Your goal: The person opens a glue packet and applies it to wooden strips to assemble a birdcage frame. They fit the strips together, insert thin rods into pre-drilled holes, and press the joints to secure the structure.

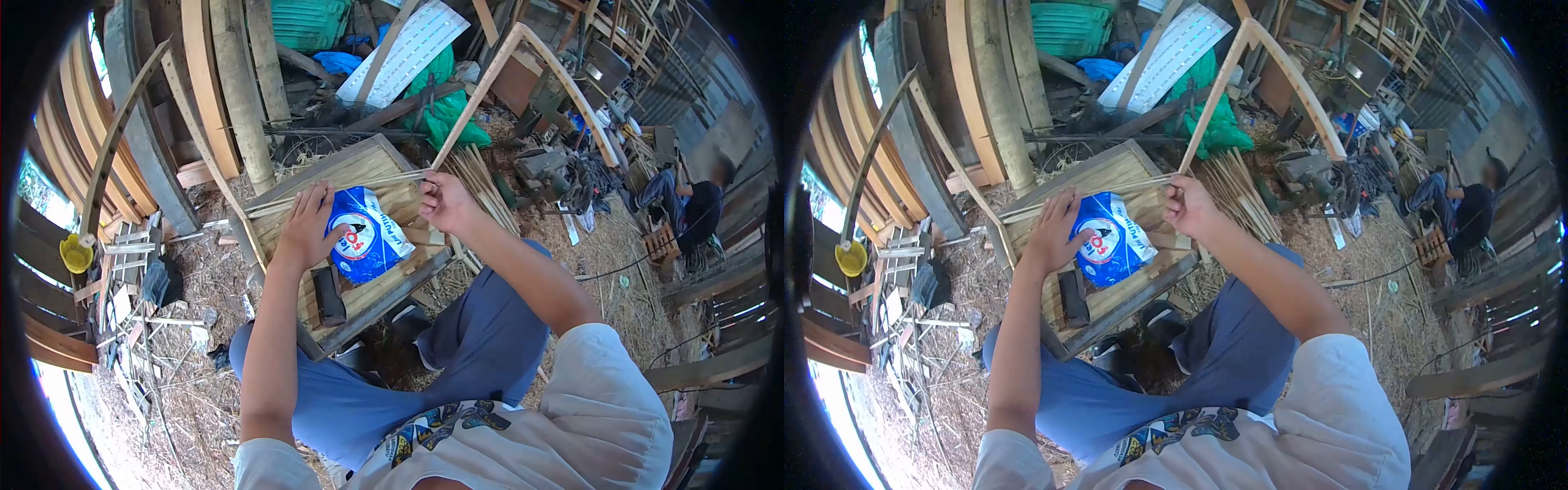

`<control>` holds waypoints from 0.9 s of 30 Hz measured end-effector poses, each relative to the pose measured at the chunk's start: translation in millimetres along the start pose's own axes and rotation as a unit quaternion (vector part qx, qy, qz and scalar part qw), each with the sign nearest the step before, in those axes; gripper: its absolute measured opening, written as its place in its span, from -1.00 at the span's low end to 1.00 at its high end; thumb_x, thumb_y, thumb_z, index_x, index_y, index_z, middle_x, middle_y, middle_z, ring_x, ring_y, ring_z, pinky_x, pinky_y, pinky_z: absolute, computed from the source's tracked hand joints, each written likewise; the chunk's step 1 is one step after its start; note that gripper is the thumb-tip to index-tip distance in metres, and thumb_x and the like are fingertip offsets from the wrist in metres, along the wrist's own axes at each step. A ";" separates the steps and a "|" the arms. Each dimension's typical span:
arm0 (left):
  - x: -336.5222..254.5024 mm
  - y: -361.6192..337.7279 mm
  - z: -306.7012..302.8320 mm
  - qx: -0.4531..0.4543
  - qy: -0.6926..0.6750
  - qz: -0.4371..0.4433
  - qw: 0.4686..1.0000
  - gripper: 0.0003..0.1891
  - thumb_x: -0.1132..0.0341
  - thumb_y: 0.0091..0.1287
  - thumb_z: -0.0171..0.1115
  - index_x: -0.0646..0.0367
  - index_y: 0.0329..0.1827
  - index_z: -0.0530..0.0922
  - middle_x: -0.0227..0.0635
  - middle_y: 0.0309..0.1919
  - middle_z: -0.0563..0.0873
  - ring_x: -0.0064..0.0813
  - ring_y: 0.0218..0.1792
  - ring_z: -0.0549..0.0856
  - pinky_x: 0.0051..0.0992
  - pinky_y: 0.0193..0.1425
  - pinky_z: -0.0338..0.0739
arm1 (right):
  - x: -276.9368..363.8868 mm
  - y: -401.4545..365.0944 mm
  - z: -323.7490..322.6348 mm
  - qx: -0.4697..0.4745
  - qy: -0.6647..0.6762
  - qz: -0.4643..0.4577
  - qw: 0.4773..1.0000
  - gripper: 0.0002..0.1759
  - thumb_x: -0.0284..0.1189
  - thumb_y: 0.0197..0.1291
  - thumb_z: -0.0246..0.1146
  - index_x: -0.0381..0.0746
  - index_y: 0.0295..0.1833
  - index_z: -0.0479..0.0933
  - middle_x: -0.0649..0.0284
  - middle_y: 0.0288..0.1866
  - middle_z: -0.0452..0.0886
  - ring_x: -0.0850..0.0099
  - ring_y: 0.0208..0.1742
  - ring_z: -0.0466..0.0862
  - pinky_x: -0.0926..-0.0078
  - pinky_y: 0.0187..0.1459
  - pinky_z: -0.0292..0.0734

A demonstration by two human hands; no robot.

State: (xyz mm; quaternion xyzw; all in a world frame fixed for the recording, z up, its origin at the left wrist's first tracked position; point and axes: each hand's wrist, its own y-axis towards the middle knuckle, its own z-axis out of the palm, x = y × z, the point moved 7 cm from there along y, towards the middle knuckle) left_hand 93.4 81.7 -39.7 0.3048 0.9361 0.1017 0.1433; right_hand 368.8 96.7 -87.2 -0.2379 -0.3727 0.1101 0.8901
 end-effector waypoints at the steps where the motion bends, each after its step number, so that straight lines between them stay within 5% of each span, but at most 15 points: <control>1: -0.7 0.3 -1.0 0.003 -0.004 -0.002 1.000 -0.19 -0.06 0.48 0.17 0.25 0.64 0.18 0.01 0.62 0.22 -0.03 0.64 0.16 -0.12 0.74 -0.05 | -0.5 -1.1 -0.1 0.003 0.015 0.000 1.000 -0.93 -0.35 0.39 0.20 0.00 -0.18 0.45 0.47 -0.56 0.45 0.56 -0.66 0.21 0.46 -0.53 0.15; 7: -1.7 0.6 -0.8 -0.015 0.006 0.004 1.000 -0.22 -0.07 0.50 0.14 0.24 0.63 0.20 0.02 0.60 0.26 -0.01 0.64 0.18 -0.10 0.73 -0.01 | 5.7 -7.6 -8.5 0.002 -0.009 -0.032 0.999 -0.96 -0.32 0.39 0.22 0.01 -0.13 0.50 0.51 -0.56 0.42 0.58 -0.65 0.21 0.46 -0.52 0.14; 10: 1.2 -0.2 2.1 -0.033 0.003 0.001 0.999 -0.23 -0.10 0.49 0.13 0.24 0.61 0.25 -0.04 0.59 0.28 -0.08 0.63 0.20 -0.10 0.73 -0.03 | 21.1 -13.1 -8.3 0.015 -0.047 -0.112 0.993 -0.91 -0.32 0.40 0.22 0.03 -0.03 0.55 0.52 -0.55 0.42 0.59 -0.64 0.23 0.45 -0.53 0.16; 12: 2.6 -0.2 3.6 -0.035 0.001 -0.001 0.999 -0.23 -0.10 0.51 0.10 0.25 0.61 0.25 -0.05 0.60 0.27 -0.08 0.63 0.20 -0.10 0.73 -0.03 | 34.4 -14.7 -4.8 -0.027 -0.212 -0.220 0.952 -0.79 -0.32 0.38 0.23 -0.03 0.08 0.61 0.48 -0.56 0.43 0.56 -0.65 0.25 0.46 -0.53 0.23; 14: 2.9 -0.1 3.3 -0.035 0.001 -0.002 0.999 -0.24 -0.10 0.52 0.09 0.26 0.61 0.24 -0.05 0.60 0.27 -0.08 0.63 0.20 -0.10 0.73 -0.03 | 44.8 -22.6 6.7 -0.055 -0.412 -0.360 0.835 -0.65 -0.32 0.36 0.23 -0.11 0.22 0.60 0.38 -0.54 0.49 0.47 -0.63 0.36 0.39 -0.50 0.34; 16: 2.3 0.1 3.7 -0.034 0.001 -0.002 0.999 -0.24 -0.10 0.52 0.08 0.25 0.61 0.24 -0.05 0.60 0.27 -0.09 0.63 0.20 -0.10 0.73 -0.03 | 40.6 -40.5 28.1 -0.065 -0.615 -0.501 0.605 -0.47 -0.30 0.34 0.24 -0.19 0.40 0.52 0.21 -0.48 0.62 0.31 -0.57 0.57 0.25 -0.45 0.51; 19: 4.9 0.7 5.8 -0.030 -0.003 -0.001 1.000 -0.25 -0.09 0.53 0.07 0.24 0.62 0.23 -0.05 0.60 0.27 -0.11 0.63 0.20 -0.10 0.73 -0.03 | 34.0 -35.3 27.8 -0.141 -0.761 -0.380 0.506 -0.28 -0.29 0.30 0.23 -0.27 0.55 0.35 -0.08 -0.34 0.70 0.03 -0.33 0.75 0.05 -0.25 0.64; 22: 6.9 0.3 6.9 -0.031 0.000 0.006 1.000 -0.25 -0.09 0.52 0.08 0.23 0.62 0.23 -0.05 0.60 0.27 -0.10 0.63 0.19 -0.10 0.73 -0.03 | 23.5 -33.8 22.8 -0.141 -0.797 -0.316 0.496 -0.26 -0.30 0.29 0.22 -0.26 0.57 0.30 -0.15 -0.30 0.72 -0.04 -0.25 0.76 -0.03 -0.19 0.63; 27: 5.0 1.2 6.1 -0.031 -0.002 0.005 1.000 -0.24 -0.08 0.51 0.10 0.22 0.62 0.23 -0.06 0.60 0.27 -0.12 0.64 0.19 -0.11 0.73 -0.02 | 17.7 -26.3 19.6 -0.097 -0.755 -0.340 0.552 -0.19 -0.28 0.27 0.22 -0.24 0.62 0.22 -0.15 -0.26 0.73 -0.08 -0.21 0.75 -0.05 -0.14 0.65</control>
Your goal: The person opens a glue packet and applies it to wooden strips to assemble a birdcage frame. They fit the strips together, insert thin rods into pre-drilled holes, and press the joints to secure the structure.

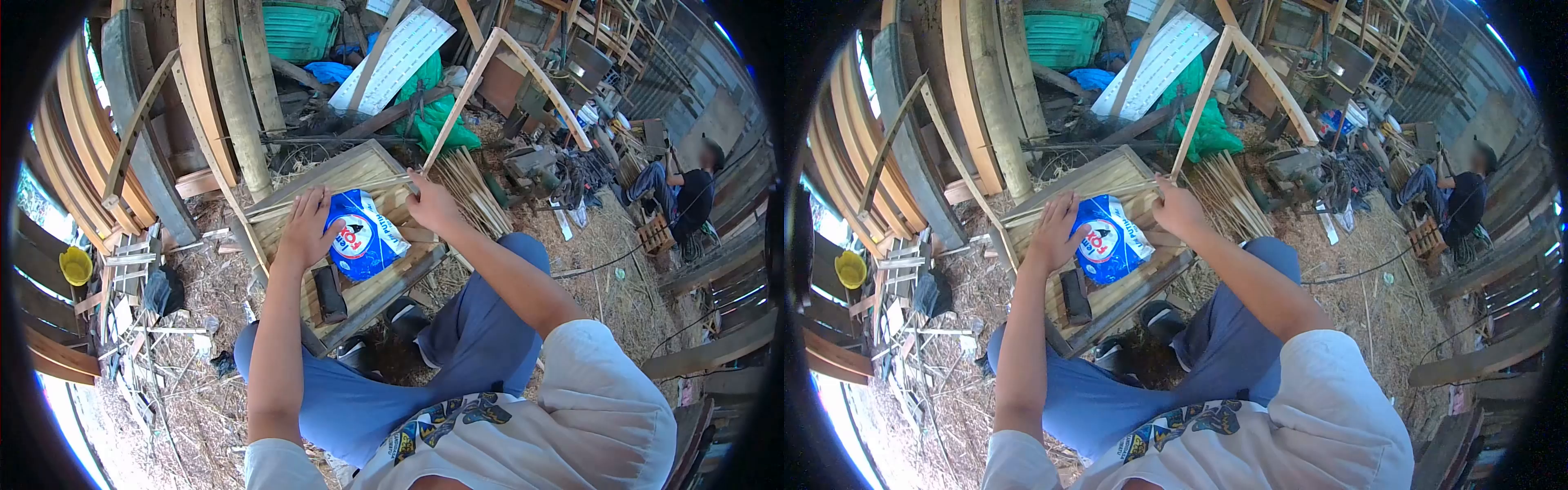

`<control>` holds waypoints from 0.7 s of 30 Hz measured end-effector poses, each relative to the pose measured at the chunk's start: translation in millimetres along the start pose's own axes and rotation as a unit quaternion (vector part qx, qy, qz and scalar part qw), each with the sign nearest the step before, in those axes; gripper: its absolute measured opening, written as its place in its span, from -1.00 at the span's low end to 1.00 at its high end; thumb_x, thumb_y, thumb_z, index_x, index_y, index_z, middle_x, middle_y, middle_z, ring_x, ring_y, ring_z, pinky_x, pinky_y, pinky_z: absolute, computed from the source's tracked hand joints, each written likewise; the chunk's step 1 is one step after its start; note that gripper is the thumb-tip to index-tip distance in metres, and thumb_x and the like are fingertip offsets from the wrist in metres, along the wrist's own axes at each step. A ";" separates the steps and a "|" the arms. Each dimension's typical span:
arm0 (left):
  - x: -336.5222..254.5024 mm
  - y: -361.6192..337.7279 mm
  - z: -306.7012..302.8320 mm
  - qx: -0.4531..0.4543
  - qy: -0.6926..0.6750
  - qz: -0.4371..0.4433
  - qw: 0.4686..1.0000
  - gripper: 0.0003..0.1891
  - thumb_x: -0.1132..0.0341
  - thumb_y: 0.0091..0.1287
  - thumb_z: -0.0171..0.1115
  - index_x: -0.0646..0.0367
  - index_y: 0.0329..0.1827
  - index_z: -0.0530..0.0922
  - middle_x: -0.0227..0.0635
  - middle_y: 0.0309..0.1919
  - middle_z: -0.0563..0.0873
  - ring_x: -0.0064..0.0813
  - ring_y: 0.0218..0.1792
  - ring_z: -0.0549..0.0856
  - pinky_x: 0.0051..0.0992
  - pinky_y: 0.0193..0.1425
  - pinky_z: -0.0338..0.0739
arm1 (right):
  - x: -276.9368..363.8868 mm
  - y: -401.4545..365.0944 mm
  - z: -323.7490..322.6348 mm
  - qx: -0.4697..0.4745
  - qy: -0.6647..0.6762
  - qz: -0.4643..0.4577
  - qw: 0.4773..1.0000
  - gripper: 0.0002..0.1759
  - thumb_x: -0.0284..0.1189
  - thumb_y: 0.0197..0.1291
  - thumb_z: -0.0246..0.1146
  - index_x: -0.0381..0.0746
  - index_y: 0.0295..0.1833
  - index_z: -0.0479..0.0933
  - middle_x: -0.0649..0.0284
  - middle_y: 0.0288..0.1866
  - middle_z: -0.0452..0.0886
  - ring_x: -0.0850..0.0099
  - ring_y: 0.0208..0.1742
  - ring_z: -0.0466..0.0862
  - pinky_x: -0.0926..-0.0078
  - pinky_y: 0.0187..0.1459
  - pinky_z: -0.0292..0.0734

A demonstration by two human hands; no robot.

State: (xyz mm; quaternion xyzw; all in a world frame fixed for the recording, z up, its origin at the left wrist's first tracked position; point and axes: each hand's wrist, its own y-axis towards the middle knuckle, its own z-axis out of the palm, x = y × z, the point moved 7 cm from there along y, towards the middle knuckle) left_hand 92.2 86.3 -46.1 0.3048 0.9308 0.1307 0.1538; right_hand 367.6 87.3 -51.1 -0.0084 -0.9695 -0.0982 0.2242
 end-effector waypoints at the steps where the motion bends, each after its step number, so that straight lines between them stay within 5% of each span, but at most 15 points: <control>1: 1.1 -0.9 -1.0 -0.001 0.004 -0.001 1.000 -0.24 -0.08 0.51 0.10 0.22 0.62 0.23 -0.06 0.60 0.27 -0.13 0.64 0.19 -0.11 0.73 -0.02 | 1.6 1.8 -0.5 0.000 0.022 -0.002 1.000 -0.19 -0.26 0.26 0.23 -0.23 0.61 0.23 -0.16 -0.22 0.74 -0.10 -0.18 0.76 -0.08 -0.12 0.65; 4: 2.0 -1.9 -0.6 0.002 -0.003 0.002 1.000 -0.23 -0.08 0.51 0.10 0.21 0.63 0.22 -0.07 0.60 0.27 -0.14 0.64 0.20 -0.11 0.73 -0.01 | -3.4 1.6 -3.8 0.022 -0.018 0.065 0.997 -0.24 -0.24 0.26 0.21 -0.18 0.58 0.32 -0.15 -0.20 0.74 -0.07 -0.16 0.76 -0.05 -0.07 0.65; 10: 3.4 -1.1 2.3 -0.004 0.010 0.000 1.000 -0.22 -0.09 0.50 0.11 0.20 0.64 0.20 -0.09 0.58 0.30 -0.14 0.62 0.22 -0.11 0.72 0.00 | -2.9 0.3 -10.8 0.018 0.035 0.056 0.998 -0.24 -0.21 0.27 0.20 -0.07 0.60 0.31 -0.15 -0.16 0.74 -0.10 -0.11 0.75 -0.06 0.01 0.63; 21: 0.5 -0.9 -0.6 -0.009 -0.005 0.006 1.000 -0.27 -0.06 0.54 0.09 0.27 0.60 0.26 0.01 0.58 0.28 -0.05 0.62 0.22 -0.07 0.72 0.00 | -8.0 -4.2 -24.4 0.065 -0.077 0.031 0.994 -0.27 -0.13 0.28 0.20 0.02 0.58 0.34 -0.06 0.04 0.74 -0.06 0.02 0.75 -0.01 0.12 0.63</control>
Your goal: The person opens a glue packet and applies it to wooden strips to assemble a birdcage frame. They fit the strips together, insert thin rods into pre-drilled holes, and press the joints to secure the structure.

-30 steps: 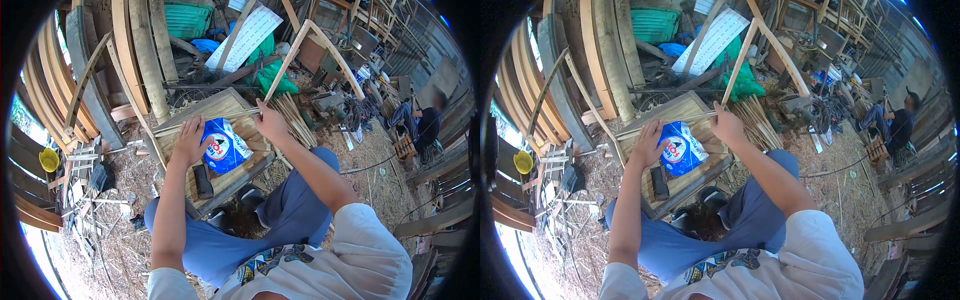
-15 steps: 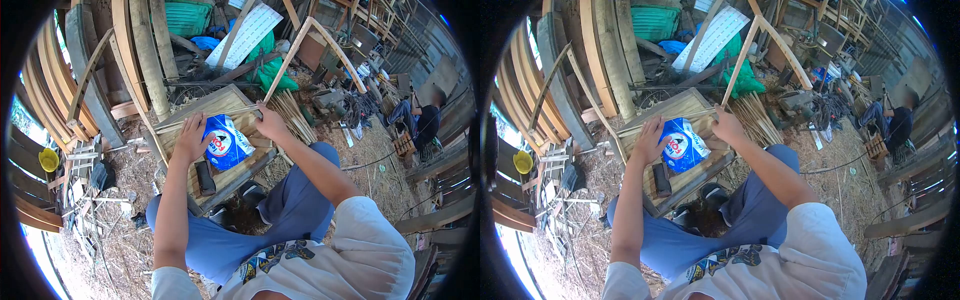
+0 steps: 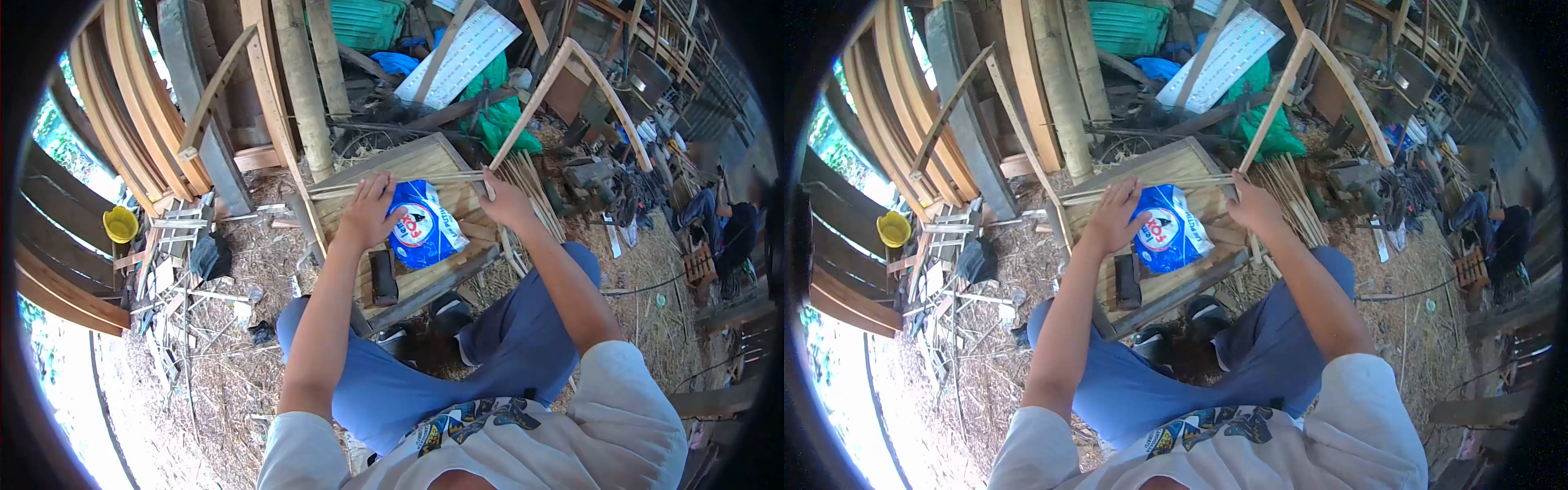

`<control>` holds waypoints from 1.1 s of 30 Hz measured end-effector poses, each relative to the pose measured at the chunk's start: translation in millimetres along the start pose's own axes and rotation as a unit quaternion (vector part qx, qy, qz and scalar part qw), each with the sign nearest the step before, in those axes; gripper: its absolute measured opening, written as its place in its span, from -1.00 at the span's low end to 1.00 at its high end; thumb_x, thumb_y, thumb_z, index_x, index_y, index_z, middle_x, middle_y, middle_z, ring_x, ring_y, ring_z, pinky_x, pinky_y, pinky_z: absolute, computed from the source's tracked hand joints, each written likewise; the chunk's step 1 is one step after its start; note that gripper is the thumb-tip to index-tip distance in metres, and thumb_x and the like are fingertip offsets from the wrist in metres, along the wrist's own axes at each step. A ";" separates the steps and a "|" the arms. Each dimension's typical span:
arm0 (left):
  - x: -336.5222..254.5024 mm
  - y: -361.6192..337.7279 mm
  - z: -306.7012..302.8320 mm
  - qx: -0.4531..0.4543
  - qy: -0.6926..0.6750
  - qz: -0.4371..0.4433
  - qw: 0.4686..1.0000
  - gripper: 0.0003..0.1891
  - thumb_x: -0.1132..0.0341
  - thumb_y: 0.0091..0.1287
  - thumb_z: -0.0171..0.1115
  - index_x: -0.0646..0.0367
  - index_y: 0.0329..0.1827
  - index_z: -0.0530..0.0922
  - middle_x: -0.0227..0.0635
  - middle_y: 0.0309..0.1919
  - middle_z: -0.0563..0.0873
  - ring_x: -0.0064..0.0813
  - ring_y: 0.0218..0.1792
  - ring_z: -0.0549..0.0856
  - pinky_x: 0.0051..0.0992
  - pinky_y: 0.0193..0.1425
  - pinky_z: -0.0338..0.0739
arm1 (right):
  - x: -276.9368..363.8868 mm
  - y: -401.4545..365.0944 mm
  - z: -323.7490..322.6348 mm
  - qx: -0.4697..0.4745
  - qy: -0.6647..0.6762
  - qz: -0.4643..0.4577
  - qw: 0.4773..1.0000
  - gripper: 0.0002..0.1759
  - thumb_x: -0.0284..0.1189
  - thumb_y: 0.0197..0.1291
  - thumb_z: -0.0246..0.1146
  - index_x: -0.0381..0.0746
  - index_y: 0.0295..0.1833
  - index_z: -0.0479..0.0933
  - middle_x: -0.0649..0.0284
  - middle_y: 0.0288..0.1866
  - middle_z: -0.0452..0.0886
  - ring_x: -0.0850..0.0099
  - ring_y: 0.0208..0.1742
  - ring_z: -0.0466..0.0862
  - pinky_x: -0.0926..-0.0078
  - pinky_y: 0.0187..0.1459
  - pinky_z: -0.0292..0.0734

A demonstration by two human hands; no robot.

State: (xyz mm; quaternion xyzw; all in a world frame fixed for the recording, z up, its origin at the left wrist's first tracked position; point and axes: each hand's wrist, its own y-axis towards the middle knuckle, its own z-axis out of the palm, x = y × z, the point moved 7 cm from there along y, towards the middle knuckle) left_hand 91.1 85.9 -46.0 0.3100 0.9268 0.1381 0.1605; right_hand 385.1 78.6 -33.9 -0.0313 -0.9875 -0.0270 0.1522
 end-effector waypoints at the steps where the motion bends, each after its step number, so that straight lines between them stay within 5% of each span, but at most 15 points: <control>1: -0.6 0.6 -0.6 -0.009 0.016 0.001 1.000 -0.25 -0.08 0.52 0.11 0.27 0.60 0.25 -0.03 0.57 0.32 -0.09 0.61 0.26 -0.10 0.72 0.01 | 3.5 -4.2 -4.9 0.004 -0.003 0.001 1.000 -0.29 -0.12 0.29 0.19 0.01 0.56 0.38 -0.05 0.04 0.75 -0.05 0.03 0.75 -0.01 0.12 0.63; 3: -1.6 -1.0 -0.5 -0.012 0.015 -0.002 1.000 -0.25 -0.08 0.52 0.11 0.27 0.60 0.25 -0.03 0.57 0.32 -0.09 0.60 0.26 -0.09 0.72 0.02 | 3.9 -3.6 -5.6 0.039 -0.049 -0.013 0.998 -0.38 -0.13 0.31 0.20 -0.01 0.48 0.49 -0.02 0.00 0.76 -0.03 0.03 0.75 0.00 0.12 0.63; 6: -1.7 -0.1 -1.5 -0.004 0.006 -0.001 1.000 -0.26 -0.06 0.55 0.06 0.27 0.62 0.22 0.01 0.58 0.29 -0.06 0.61 0.23 -0.09 0.72 -0.02 | -14.3 4.9 1.3 0.001 0.053 -0.043 0.998 -0.39 -0.16 0.32 0.22 -0.01 0.47 0.50 -0.01 0.02 0.76 -0.02 0.05 0.74 0.00 0.13 0.62; 12: -5.2 1.1 -2.1 -0.009 0.009 -0.004 1.000 -0.25 -0.04 0.51 0.13 0.26 0.61 0.24 -0.01 0.56 0.32 -0.06 0.60 0.25 -0.08 0.71 0.01 | 5.2 -10.3 -13.1 0.089 -0.039 0.037 0.995 -0.39 -0.15 0.32 0.24 -0.01 0.47 0.49 0.02 0.16 0.72 0.01 0.13 0.72 0.04 0.18 0.62; 18: -7.2 3.8 2.2 -0.005 0.036 -0.004 0.999 -0.22 -0.07 0.48 0.17 0.27 0.60 0.24 0.02 0.55 0.32 -0.04 0.59 0.26 -0.06 0.71 0.01 | -15.6 -3.3 -4.4 -0.018 0.022 -0.055 0.998 -0.37 -0.16 0.31 0.25 0.07 0.51 0.45 0.00 0.09 0.74 0.01 0.07 0.74 0.02 0.07 0.66; 25: -10.0 3.4 -0.7 -0.019 0.030 0.006 0.999 -0.26 -0.02 0.50 0.15 0.30 0.59 0.26 0.05 0.51 0.37 0.05 0.56 0.30 -0.04 0.69 0.05 | -1.3 -4.5 -18.7 -0.014 -0.019 -0.017 1.000 -0.32 -0.26 0.27 0.24 0.09 0.54 0.41 0.05 -0.10 0.76 0.02 -0.08 0.77 0.00 -0.05 0.68; 33: -10.5 2.9 1.4 -0.023 0.026 -0.006 0.999 -0.25 -0.03 0.46 0.20 0.34 0.55 0.30 0.02 0.52 0.36 -0.01 0.57 0.29 -0.04 0.69 0.03 | -14.3 0.5 8.3 0.018 -0.029 -0.053 0.998 -0.37 -0.23 0.26 0.25 0.05 0.48 0.47 0.12 -0.06 0.77 0.06 -0.05 0.77 0.01 -0.04 0.68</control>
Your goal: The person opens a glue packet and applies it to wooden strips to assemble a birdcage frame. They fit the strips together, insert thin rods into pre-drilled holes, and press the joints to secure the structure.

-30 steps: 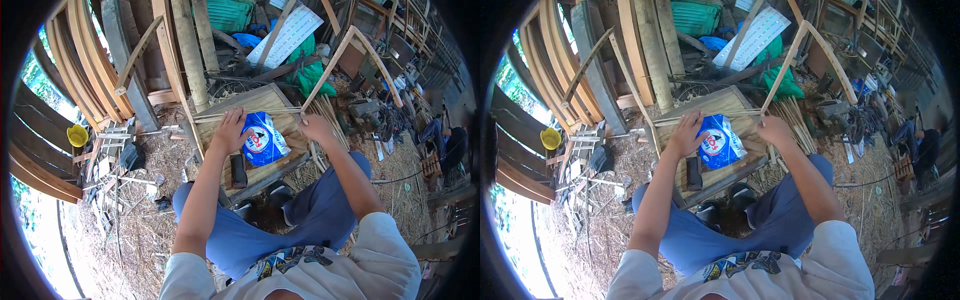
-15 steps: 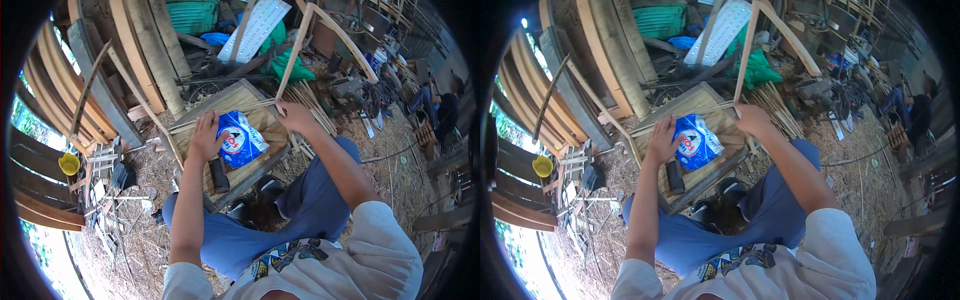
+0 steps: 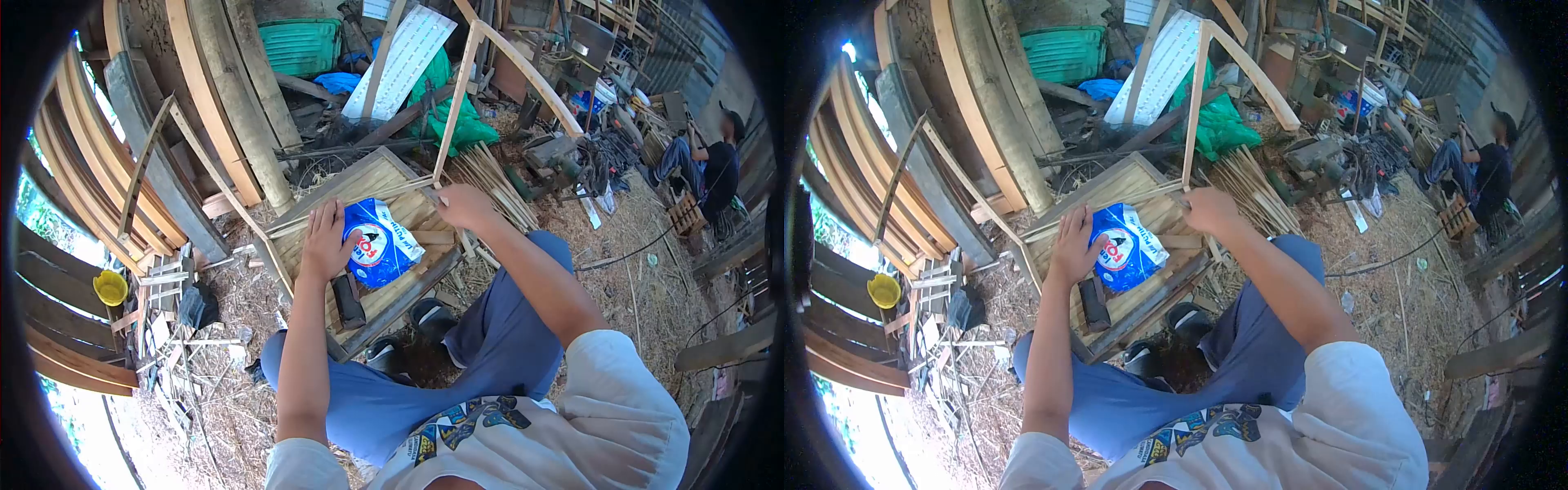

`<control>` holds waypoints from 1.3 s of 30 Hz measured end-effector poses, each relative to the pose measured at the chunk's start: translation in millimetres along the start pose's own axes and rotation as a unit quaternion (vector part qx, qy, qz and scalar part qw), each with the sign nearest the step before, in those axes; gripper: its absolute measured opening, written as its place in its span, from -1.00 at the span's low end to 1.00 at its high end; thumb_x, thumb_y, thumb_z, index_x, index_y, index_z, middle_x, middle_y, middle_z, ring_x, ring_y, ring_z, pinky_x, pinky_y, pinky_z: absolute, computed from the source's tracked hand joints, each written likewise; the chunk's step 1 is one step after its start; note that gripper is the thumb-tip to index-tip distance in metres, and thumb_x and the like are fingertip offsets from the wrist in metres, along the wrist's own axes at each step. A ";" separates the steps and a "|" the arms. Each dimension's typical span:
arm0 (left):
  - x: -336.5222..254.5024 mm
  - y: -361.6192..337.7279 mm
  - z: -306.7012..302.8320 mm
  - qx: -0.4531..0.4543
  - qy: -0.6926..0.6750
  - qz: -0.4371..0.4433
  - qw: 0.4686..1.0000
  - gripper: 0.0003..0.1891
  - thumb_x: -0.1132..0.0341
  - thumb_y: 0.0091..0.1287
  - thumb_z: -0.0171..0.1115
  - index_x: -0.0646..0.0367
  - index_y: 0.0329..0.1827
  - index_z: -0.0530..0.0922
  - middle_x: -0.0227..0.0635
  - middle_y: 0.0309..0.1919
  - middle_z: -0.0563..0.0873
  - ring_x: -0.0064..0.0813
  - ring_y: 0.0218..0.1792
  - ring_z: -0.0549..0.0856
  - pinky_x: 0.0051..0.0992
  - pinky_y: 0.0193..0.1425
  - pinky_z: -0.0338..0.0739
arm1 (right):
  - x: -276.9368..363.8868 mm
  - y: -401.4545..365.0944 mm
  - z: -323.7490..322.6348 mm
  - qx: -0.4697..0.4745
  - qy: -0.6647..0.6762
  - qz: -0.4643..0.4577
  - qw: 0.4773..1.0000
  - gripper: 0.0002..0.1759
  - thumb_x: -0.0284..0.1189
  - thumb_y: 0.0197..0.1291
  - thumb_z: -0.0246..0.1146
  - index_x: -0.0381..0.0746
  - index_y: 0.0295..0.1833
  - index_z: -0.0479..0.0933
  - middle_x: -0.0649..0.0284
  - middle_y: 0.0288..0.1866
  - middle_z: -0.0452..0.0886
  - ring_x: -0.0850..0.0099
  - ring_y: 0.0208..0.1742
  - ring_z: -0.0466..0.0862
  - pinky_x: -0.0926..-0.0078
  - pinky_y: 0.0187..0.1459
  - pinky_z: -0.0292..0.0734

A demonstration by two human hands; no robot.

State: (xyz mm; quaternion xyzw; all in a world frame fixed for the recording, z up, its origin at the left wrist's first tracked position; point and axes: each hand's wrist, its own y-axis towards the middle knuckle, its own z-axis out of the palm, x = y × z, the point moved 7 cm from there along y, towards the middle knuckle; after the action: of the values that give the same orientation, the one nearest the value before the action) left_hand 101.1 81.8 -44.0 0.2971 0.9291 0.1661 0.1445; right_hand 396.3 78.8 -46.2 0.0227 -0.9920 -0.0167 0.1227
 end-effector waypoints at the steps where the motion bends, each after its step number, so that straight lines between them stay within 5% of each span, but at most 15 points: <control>1: -0.3 -0.3 -0.3 0.000 -0.001 -0.001 1.000 -0.25 -0.03 0.46 0.20 0.34 0.55 0.30 0.02 0.52 0.36 -0.01 0.57 0.29 -0.04 0.69 0.03 | 2.8 0.2 -7.5 -0.021 0.011 0.004 1.000 -0.37 -0.23 0.26 0.25 0.05 0.48 0.47 0.12 -0.05 0.77 0.06 -0.04 0.77 0.02 -0.03 0.68; 11: 1.1 0.6 0.2 0.004 0.008 -0.008 1.000 -0.25 -0.04 0.49 0.17 0.33 0.57 0.29 0.01 0.55 0.33 -0.04 0.58 0.28 -0.06 0.70 0.01 | 2.9 11.4 0.1 -0.034 0.083 0.021 0.996 -0.31 -0.26 0.30 0.22 0.14 0.57 0.37 0.07 0.03 0.75 0.05 0.02 0.75 0.02 0.03 0.67; 14: 0.1 -0.9 1.9 0.005 0.005 -0.007 1.000 -0.25 -0.05 0.49 0.17 0.32 0.57 0.29 0.01 0.55 0.32 -0.04 0.59 0.28 -0.06 0.71 0.00 | 21.1 2.5 -3.2 0.027 0.108 -0.010 0.994 -0.28 -0.26 0.30 0.21 0.18 0.60 0.32 0.01 0.06 0.74 0.03 0.05 0.74 0.03 0.07 0.66; 17: -0.2 0.1 0.6 0.006 0.005 -0.008 1.000 -0.24 -0.05 0.48 0.17 0.32 0.57 0.29 0.01 0.55 0.33 -0.04 0.59 0.27 -0.06 0.71 0.00 | 13.2 1.3 -7.1 -0.060 0.098 0.009 0.993 -0.23 -0.26 0.29 0.24 0.14 0.63 0.27 -0.06 -0.07 0.75 -0.01 -0.05 0.76 0.05 0.00 0.65; 23: 1.4 -0.7 2.3 0.006 0.008 -0.005 1.000 -0.23 -0.06 0.47 0.18 0.32 0.56 0.30 0.01 0.54 0.33 -0.03 0.59 0.27 -0.05 0.71 0.00 | 10.7 0.3 1.0 -0.045 0.083 0.006 0.995 -0.22 -0.25 0.29 0.24 0.04 0.64 0.25 -0.08 -0.08 0.75 -0.09 -0.07 0.74 -0.01 0.01 0.64; 26: 1.7 0.5 1.3 0.009 0.006 -0.008 1.000 -0.24 -0.06 0.47 0.18 0.32 0.55 0.31 0.01 0.54 0.34 -0.03 0.58 0.27 -0.04 0.70 0.00 | 11.6 0.6 -4.4 -0.012 0.087 0.020 0.996 -0.19 -0.23 0.26 0.23 0.00 0.64 0.24 -0.05 0.05 0.73 -0.01 0.07 0.73 0.01 0.10 0.64; 32: 0.6 0.6 1.5 0.026 0.005 -0.010 1.000 -0.22 -0.07 0.50 0.13 0.31 0.60 0.24 0.02 0.56 0.32 0.01 0.59 0.27 -0.05 0.71 -0.02 | 8.2 -1.0 1.1 -0.040 0.072 0.007 0.997 -0.43 -0.27 0.26 0.20 -0.06 0.41 0.55 0.01 0.03 0.75 0.01 0.04 0.74 0.01 0.08 0.66; 39: 0.0 1.2 -0.4 0.033 0.000 -0.014 0.999 -0.22 -0.08 0.51 0.11 0.30 0.62 0.22 0.02 0.55 0.31 -0.02 0.59 0.26 -0.05 0.71 -0.02 | 7.6 6.5 -7.4 -0.038 0.043 0.029 0.998 -0.51 -0.29 0.26 0.20 -0.12 0.30 0.61 0.02 -0.04 0.77 0.00 0.01 0.75 0.02 0.05 0.67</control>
State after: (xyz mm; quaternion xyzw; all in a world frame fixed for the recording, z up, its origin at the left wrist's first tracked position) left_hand 101.6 82.6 -43.1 0.2883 0.9382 0.1329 0.1375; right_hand 390.4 84.7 -36.9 -0.0098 -0.9848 -0.0495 0.1664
